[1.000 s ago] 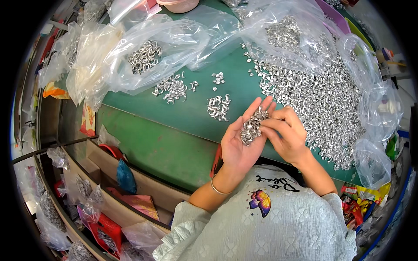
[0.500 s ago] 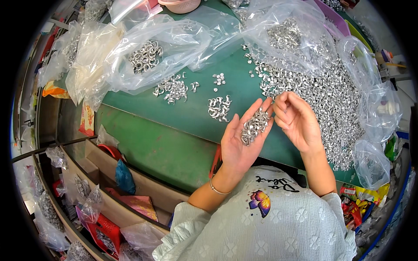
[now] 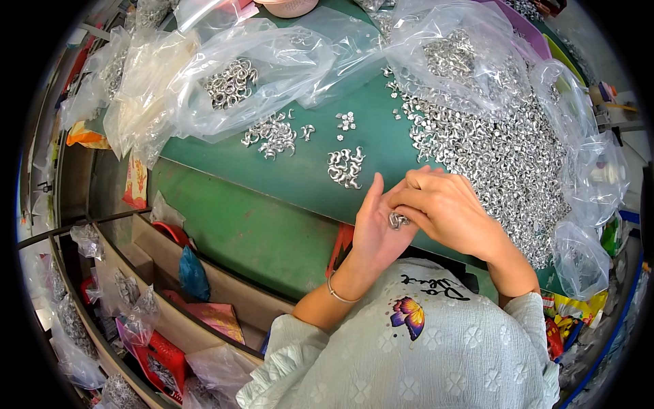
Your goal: The person sorts through a pile of small metal decorative parts, spreading them across the table, picking up individual pieces, and gathering a handful of sorted parts.
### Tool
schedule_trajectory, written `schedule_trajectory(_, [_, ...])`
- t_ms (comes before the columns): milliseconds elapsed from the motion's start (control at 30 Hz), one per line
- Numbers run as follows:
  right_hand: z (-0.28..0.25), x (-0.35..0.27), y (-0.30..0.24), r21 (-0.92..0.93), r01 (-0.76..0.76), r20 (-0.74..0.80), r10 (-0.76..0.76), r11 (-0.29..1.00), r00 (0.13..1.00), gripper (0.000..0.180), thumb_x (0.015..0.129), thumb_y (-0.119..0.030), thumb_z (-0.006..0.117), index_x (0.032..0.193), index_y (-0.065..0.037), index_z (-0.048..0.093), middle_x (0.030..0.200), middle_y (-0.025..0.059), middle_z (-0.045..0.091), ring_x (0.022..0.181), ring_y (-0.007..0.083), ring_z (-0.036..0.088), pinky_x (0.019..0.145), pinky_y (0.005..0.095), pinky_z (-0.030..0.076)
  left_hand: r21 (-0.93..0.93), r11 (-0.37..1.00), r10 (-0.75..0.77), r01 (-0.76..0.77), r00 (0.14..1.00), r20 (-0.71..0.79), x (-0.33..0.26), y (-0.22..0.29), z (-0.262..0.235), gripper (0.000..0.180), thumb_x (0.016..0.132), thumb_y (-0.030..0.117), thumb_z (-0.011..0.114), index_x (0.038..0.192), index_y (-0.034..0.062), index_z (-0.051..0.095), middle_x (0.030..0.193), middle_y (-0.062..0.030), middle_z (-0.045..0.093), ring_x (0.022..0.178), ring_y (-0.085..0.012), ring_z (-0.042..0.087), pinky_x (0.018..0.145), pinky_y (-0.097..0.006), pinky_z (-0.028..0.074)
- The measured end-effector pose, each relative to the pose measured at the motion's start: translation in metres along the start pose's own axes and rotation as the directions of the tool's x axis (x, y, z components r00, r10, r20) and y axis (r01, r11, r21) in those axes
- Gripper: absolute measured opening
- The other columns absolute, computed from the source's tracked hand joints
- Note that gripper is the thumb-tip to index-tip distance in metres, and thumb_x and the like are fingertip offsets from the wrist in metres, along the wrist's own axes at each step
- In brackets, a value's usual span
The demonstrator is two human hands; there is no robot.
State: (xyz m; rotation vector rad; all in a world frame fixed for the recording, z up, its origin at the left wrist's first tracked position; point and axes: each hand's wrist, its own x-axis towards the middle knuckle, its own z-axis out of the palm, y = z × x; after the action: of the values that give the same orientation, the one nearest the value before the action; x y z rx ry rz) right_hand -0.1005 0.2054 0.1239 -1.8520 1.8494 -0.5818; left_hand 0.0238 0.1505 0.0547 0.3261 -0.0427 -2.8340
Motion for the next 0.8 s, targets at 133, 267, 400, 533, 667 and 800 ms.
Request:
schedule_trajectory(133, [-0.005,0.006,0.004,-0.053,0.029,0.052,-0.026,0.998,0.998,0.011,0.078,-0.011,0.064,0.088,-0.01,0.068,0.075,0.0084,0.055,0.068,0.0313,0.059,0.056,0.0409,0.044,-0.059,0.998,-0.024,0.024,1.0,-0.012,-0.002,-0.002,-0.012,0.064,0.1,0.049,0.029,0.133,-0.0044,0.043,0.132,-0.015,0.048,0.125,-0.0227,0.043,0.108,-0.04,0.03])
schedule_trajectory(267, [-0.005,0.008,0.009,-0.038,0.022,0.024,-0.022,0.999,0.999,0.01,0.077,-0.01,0.066,0.087,-0.009,0.068,0.073,0.0079,0.053,0.067,0.0294,0.057,0.056,0.0399,0.042,-0.115,0.993,0.005,0.007,0.995,0.098,0.002,-0.004,-0.022,0.06,0.1,0.048,0.03,0.121,-0.004,0.051,0.12,-0.0138,0.055,0.118,-0.0219,0.049,0.107,-0.041,0.032])
schedule_trajectory(400, [-0.01,0.007,0.008,-0.017,0.031,0.027,-0.031,0.999,0.999,0.012,0.076,-0.009,0.068,0.088,-0.01,0.069,0.07,0.0067,0.05,0.064,0.0271,0.055,0.054,0.0391,0.04,-0.08,0.997,-0.006,0.011,0.998,0.06,0.001,-0.001,-0.019,0.06,0.101,0.048,0.03,0.122,-0.0046,0.051,0.119,-0.0134,0.056,0.117,-0.0221,0.05,0.107,-0.041,0.032])
schedule_trajectory(533, [-0.016,0.006,0.005,-0.048,0.054,0.065,-0.051,0.997,0.997,0.016,0.074,-0.009,0.068,0.09,-0.012,0.07,0.069,0.0056,0.049,0.063,0.026,0.054,0.053,0.0386,0.039,-0.074,0.996,-0.052,0.055,0.998,0.045,-0.001,0.001,-0.015,0.061,0.101,0.048,0.03,0.125,-0.0055,0.05,0.122,-0.0135,0.056,0.119,-0.022,0.049,0.106,-0.042,0.033])
schedule_trajectory(667, [-0.02,0.006,0.001,-0.065,0.086,0.09,-0.08,0.994,0.993,0.016,0.073,-0.01,0.069,0.089,-0.013,0.07,0.07,0.0054,0.049,0.065,0.026,0.055,0.053,0.0388,0.04,-0.046,0.995,-0.093,0.091,0.995,-0.047,-0.001,0.003,-0.006,0.062,0.1,0.048,0.031,0.126,-0.0055,0.049,0.124,-0.0148,0.055,0.12,-0.0225,0.049,0.106,-0.041,0.033])
schedule_trajectory(800, [-0.021,0.01,0.001,-0.076,0.114,0.145,-0.102,0.991,0.984,0.016,0.071,-0.011,0.069,0.087,-0.012,0.069,0.071,0.0055,0.05,0.067,0.0265,0.055,0.053,0.0394,0.04,-0.079,0.99,-0.118,0.117,0.993,-0.001,-0.001,0.003,-0.011,0.06,0.1,0.047,0.032,0.126,-0.0047,0.048,0.125,-0.0152,0.054,0.12,-0.0227,0.05,0.106,-0.04,0.033])
